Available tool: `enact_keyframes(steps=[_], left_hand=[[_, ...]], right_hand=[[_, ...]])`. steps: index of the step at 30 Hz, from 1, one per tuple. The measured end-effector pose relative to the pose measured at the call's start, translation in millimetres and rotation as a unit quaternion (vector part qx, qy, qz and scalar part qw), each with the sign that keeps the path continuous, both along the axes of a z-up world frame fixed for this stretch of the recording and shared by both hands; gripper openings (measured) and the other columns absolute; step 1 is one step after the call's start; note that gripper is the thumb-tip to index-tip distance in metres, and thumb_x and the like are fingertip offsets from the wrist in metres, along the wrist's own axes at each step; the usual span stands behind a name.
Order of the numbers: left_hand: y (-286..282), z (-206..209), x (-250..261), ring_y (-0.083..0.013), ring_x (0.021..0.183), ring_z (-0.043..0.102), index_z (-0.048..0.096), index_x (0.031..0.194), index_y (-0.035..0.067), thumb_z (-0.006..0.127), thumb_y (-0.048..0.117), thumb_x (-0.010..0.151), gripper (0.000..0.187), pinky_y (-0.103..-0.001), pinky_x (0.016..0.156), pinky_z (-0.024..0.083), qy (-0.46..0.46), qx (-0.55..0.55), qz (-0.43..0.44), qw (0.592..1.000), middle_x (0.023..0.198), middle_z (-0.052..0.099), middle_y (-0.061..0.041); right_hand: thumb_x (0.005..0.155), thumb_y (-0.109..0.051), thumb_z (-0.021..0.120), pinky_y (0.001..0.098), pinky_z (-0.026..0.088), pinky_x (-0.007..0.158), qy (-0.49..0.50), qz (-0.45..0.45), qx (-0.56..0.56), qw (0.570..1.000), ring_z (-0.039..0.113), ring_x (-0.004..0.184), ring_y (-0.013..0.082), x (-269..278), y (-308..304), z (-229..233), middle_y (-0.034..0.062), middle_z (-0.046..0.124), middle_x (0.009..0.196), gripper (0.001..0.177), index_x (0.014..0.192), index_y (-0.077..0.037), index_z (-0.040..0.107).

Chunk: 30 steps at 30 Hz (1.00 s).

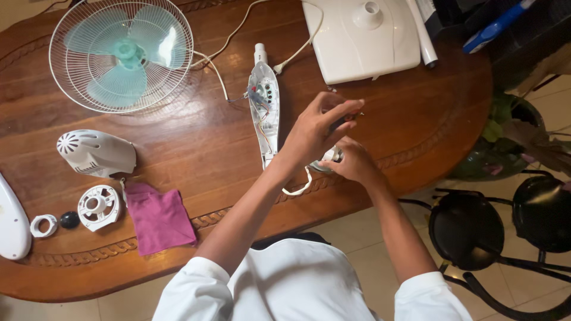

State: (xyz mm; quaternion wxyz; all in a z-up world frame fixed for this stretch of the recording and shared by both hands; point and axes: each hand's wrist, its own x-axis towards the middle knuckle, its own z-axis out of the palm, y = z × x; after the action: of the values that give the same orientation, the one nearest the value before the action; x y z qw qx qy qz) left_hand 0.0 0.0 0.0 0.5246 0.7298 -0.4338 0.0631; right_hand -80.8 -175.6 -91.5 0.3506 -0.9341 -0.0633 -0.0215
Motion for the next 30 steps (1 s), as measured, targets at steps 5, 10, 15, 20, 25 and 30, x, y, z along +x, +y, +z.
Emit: enact_keyframes(steps=[5,10,15,20,25,30], left_hand=[[3,15,-1,-0.0236,0.110,0.070,0.058,0.138,0.018,0.072,0.004,0.097,0.045,-0.035,0.092,0.060,0.018,-0.040,-0.029,0.999,0.129,0.059,-0.012],[4,14,-2,-0.0245,0.109,0.069,0.062,0.135,0.017,0.074,0.008,0.095,0.043,-0.035,0.090,0.059,0.014,-0.039,-0.015,0.999,0.125,0.059,-0.011],[6,17,0,-0.0309,0.118,0.061,0.058,0.133,0.013,0.073,0.010,0.094,0.042,-0.042,0.099,0.053,-0.108,-0.036,0.001,0.994,0.130,0.058,-0.009],[5,9,-5,-0.0231,0.113,0.064,0.060,0.139,0.016,0.070,0.013,0.102,0.038,-0.037,0.094,0.057,-0.015,-0.041,-0.013,0.999,0.129,0.058,-0.011],[8,6,-2,-0.0252,0.111,0.060,0.061,0.132,0.017,0.072,0.007,0.096,0.039,-0.040,0.094,0.054,-0.074,-0.016,0.026,0.997,0.126,0.059,-0.010],[9,12,-2,-0.0249,0.116,0.063,0.057,0.147,0.015,0.068,0.009,0.105,0.044,-0.039,0.098,0.057,0.027,-0.026,-0.003,0.999,0.133,0.056,-0.011]], right_hand=[[0.072,-0.028,0.091,0.0441,0.053,0.093,0.035,-0.011,-0.007,0.999,0.067,0.113,0.0352,1,5,7,0.0168,0.069,0.122,0.055,0.118,-0.006,0.069],[0.071,-0.026,0.090,0.0447,0.053,0.091,-0.028,0.018,0.004,0.999,0.065,0.114,0.0367,1,2,6,0.0184,0.067,0.126,0.057,0.119,-0.004,0.068],[0.071,-0.029,0.092,0.0457,0.052,0.093,0.006,0.009,-0.043,0.999,0.066,0.114,0.0360,3,-4,-6,0.0169,0.067,0.124,0.058,0.118,-0.006,0.069],[0.071,-0.029,0.092,0.0454,0.053,0.094,-0.018,0.011,-0.020,1.000,0.065,0.115,0.0372,-2,-2,-8,0.0179,0.068,0.124,0.054,0.115,-0.006,0.070],[0.070,-0.027,0.091,0.0456,0.053,0.091,-0.080,0.037,-0.007,0.996,0.065,0.114,0.0384,0,1,1,0.0195,0.066,0.124,0.058,0.118,-0.004,0.068],[0.074,-0.025,0.089,0.0427,0.054,0.087,0.019,-0.007,0.011,1.000,0.069,0.104,0.0318,-5,7,18,0.0136,0.069,0.110,0.052,0.119,-0.007,0.068]])
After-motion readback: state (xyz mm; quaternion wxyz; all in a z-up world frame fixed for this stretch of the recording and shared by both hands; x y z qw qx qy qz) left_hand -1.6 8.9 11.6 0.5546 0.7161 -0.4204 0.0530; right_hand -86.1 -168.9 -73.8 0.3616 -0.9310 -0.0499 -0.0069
